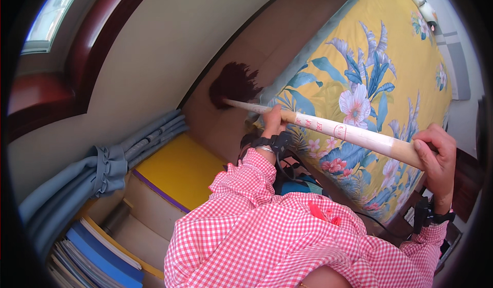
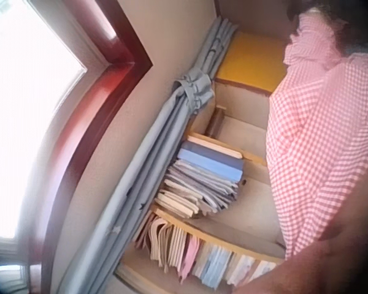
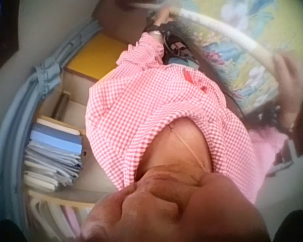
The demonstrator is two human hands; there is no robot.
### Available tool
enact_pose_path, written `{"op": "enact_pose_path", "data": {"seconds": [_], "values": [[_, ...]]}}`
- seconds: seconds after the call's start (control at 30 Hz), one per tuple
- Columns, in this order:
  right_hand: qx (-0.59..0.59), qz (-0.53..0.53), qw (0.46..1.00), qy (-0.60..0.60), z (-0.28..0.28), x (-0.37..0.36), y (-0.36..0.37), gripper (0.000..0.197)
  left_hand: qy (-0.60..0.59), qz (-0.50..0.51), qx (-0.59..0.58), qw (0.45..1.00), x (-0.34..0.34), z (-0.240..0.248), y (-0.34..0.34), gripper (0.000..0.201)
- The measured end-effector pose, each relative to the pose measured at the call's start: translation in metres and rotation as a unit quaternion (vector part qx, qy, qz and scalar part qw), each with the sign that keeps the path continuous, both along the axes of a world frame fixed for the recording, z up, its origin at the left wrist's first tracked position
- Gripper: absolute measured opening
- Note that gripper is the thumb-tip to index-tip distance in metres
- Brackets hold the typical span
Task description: The person is mopping a tiled floor using a mop, moving chairs to clean around a dining table, and mopping the floor area underneath a bed.
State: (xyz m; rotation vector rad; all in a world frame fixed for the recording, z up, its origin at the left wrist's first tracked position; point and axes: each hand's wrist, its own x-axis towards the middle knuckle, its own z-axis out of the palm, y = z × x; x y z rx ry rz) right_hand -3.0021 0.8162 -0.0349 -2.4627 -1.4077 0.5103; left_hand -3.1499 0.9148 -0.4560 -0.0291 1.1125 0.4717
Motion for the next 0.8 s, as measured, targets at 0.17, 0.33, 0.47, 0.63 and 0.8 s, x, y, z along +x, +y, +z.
{"op": "enact_pose_path", "data": {"seconds": [0.17,0.33,0.47,0.63,0.8], "values": [[0.012,0.047,0.998,0.040,-0.028,-0.037,0.042,0.003,0.054,0.040,-0.008,0.998,-0.069,-0.027,0.028,0.022],[0.002,0.134,0.990,0.048,-0.039,-0.067,0.086,0.005,0.078,0.133,-0.042,0.987,-0.122,-0.036,0.055,0.029],[-0.021,0.189,0.980,0.063,-0.037,-0.067,0.110,0.006,0.062,0.171,-0.061,0.981,-0.135,-0.040,0.055,0.034],[0.026,0.169,0.985,0.020,-0.033,-0.057,0.125,0.008,0.021,0.213,-0.107,0.971,-0.127,-0.032,0.038,0.035],[0.002,0.068,0.998,0.003,-0.025,-0.056,0.123,0.011,0.005,0.191,-0.135,0.972,-0.117,-0.025,0.031,0.031]]}}
